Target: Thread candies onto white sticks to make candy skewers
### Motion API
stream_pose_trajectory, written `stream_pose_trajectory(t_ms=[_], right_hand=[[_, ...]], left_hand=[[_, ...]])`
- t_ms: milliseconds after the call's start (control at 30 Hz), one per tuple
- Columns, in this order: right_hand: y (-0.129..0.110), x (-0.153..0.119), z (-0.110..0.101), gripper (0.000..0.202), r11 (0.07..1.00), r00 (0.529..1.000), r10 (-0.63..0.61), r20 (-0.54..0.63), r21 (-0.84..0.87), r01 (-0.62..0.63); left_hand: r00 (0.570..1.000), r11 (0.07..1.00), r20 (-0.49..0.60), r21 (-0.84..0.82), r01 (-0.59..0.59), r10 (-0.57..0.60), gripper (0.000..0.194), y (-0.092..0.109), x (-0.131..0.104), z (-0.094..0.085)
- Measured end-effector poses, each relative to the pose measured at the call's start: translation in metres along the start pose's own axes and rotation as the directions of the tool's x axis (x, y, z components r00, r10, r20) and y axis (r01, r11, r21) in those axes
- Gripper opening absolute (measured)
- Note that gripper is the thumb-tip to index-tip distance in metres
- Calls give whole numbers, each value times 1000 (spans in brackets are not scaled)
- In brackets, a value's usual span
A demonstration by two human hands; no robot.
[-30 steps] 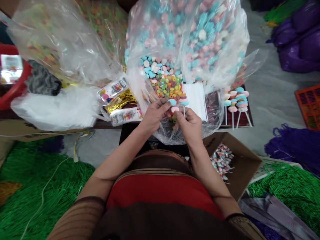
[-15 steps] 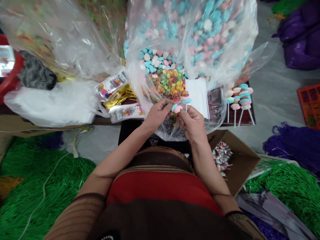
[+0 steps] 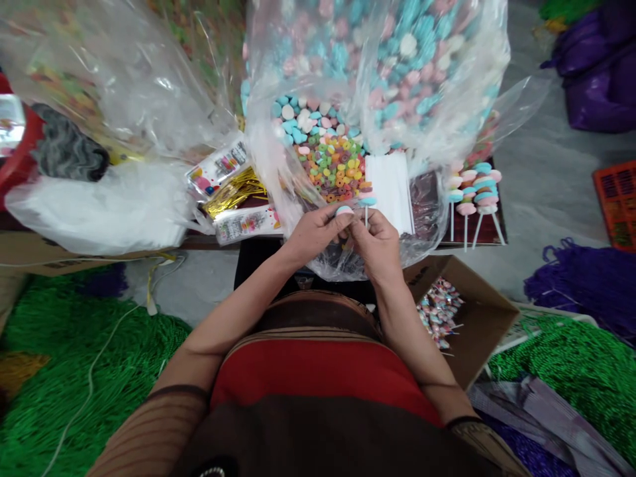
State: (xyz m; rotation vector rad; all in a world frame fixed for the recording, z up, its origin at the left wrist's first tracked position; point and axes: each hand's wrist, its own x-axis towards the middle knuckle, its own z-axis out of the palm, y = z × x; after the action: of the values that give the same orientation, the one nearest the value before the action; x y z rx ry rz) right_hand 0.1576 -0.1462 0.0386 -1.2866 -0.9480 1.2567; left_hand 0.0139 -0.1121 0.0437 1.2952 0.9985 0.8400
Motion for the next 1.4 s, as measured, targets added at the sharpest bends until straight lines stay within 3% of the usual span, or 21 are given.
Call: stream_pose_trajectory(t_ms=[167, 267, 367, 500, 700, 800, 933, 1067, 1200, 1400], right_hand=[[-10, -18, -14, 30, 999, 998, 50, 45, 1, -50], [-18, -37, -26, 37, 992, 981, 95, 171, -99, -78], [-24, -51, -31, 40, 976, 960, 122, 253, -207, -70], [-24, -54, -28, 38, 959, 964, 75, 255, -282, 0], [-19, -49, -25, 38, 959, 959, 93, 268, -283, -14], [-18, -49, -24, 36, 966, 963, 105, 247, -257, -40], [-17, -51, -20, 35, 970, 972, 143, 185, -219, -101], [-17, -51, -18, 36, 971, 968, 182, 171, -186, -149], [-25, -49, -24, 37, 960, 943, 252, 217, -178, -216], [-36, -49, -27, 39, 935, 902, 351, 252, -133, -327]], left_hand=[[994, 976, -99, -217, 21, -44, 37, -3, 6, 0], [987, 949, -135, -313, 41, -87, 38, 1, 8, -5], [980, 909, -130, -409, 83, -149, 38, 3, 10, -8], [975, 836, -91, -534, 126, -204, 35, 2, 12, -8], [983, 827, -70, -552, 103, -169, 34, -5, 14, -11], [985, 873, -99, -482, 79, -145, 35, -14, 16, -10], [965, 962, -243, -272, 33, -102, 38, -23, 13, -2], [937, 993, -331, 70, -93, 111, 30, -22, 8, 0], [924, 930, -238, 289, -228, 300, 31, -21, 7, -10], [896, 806, -42, 458, -375, 441, 50, -20, 9, -15]])
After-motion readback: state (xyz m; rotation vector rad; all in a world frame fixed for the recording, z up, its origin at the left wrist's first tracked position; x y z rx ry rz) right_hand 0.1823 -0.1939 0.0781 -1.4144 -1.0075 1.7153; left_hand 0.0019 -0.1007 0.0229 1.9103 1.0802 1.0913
